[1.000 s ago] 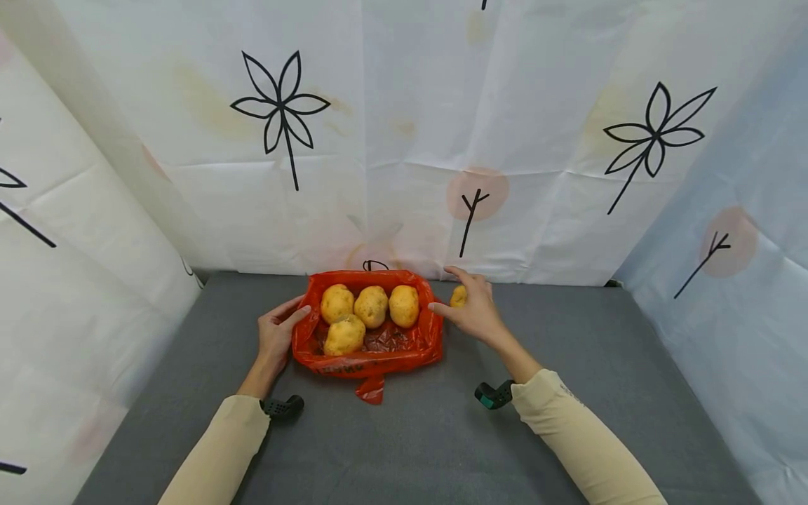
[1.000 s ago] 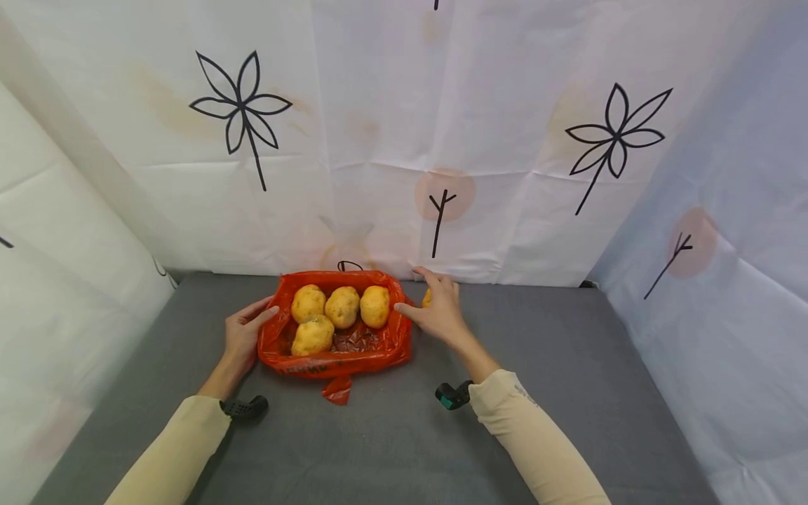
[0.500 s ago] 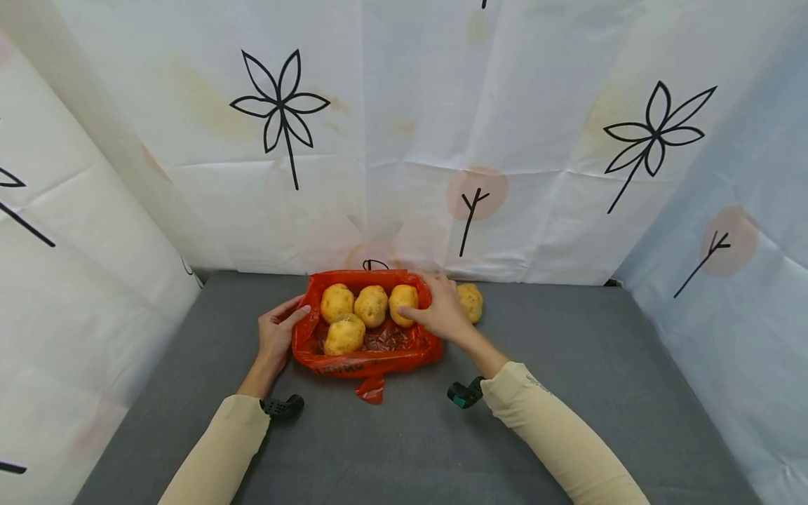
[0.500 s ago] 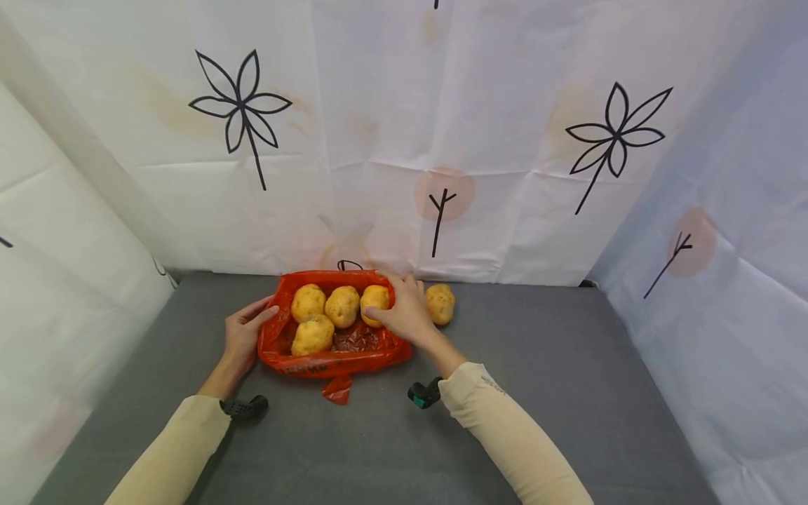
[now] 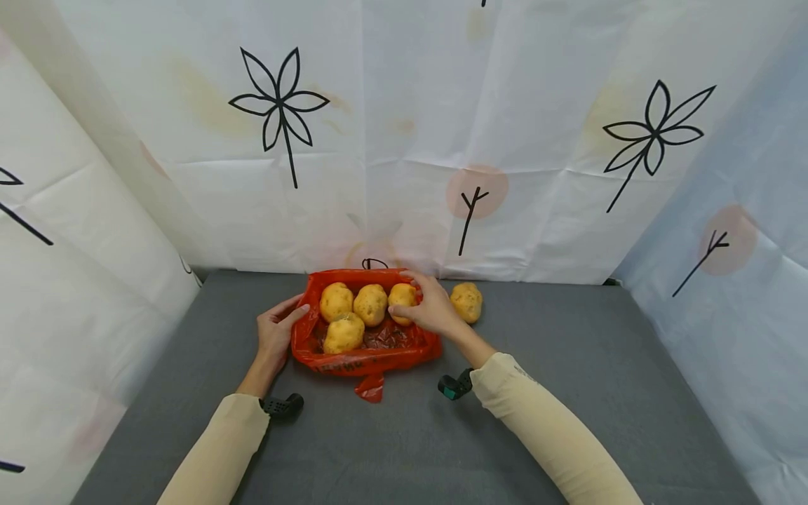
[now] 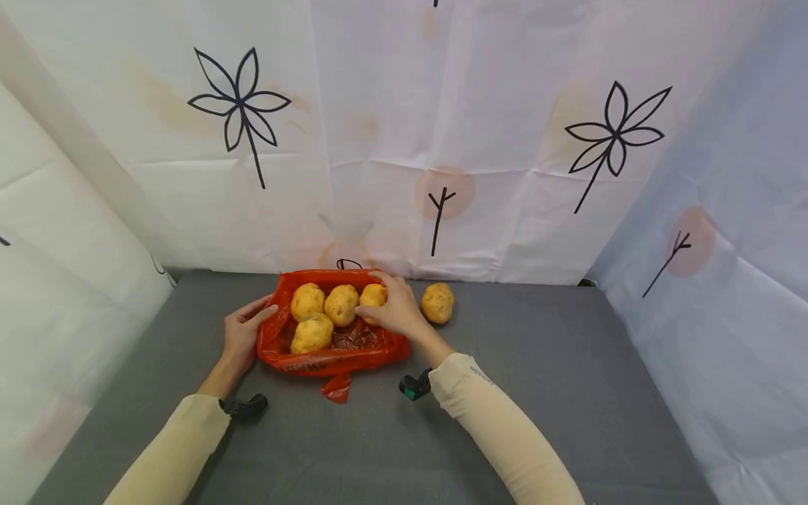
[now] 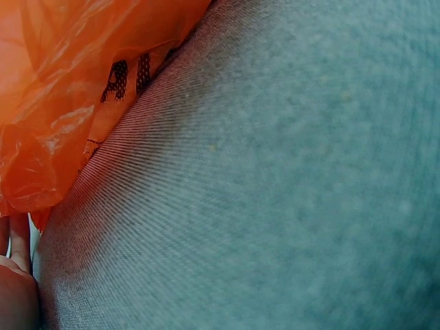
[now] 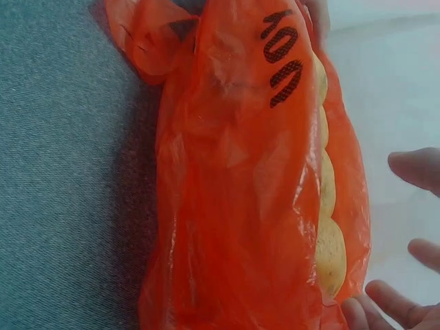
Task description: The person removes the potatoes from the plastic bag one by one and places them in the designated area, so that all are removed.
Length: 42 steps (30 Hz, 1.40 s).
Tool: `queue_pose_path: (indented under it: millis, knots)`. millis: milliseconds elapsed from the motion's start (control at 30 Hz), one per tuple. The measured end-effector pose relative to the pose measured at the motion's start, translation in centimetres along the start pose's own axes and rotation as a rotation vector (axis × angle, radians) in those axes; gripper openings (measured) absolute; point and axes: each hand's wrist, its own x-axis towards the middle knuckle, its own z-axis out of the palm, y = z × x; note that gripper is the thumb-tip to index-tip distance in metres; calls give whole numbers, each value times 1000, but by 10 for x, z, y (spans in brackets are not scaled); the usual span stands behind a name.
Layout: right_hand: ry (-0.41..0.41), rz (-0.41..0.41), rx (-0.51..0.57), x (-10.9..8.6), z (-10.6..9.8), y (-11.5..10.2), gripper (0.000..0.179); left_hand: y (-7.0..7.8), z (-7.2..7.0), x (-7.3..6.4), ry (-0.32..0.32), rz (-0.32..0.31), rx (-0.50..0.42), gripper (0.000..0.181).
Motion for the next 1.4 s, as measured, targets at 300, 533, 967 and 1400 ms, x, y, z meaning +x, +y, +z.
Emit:
queue_pose_path:
  millis: [300, 533, 967, 1400]
  knots:
    - [-33, 76, -34, 10, 2, 8, 74, -1, -1, 0, 6, 3, 10, 43]
    - [-56, 89, -64, 14, 6, 13, 77, -1, -2, 2, 5, -1, 21, 43]
    - [-91, 102, -146, 21, 17, 17, 74, 1, 0, 3, -7, 8, 45, 42]
    - [-70, 96, -179, 22, 22, 24, 71, -1, 0, 2, 0, 6, 20, 41]
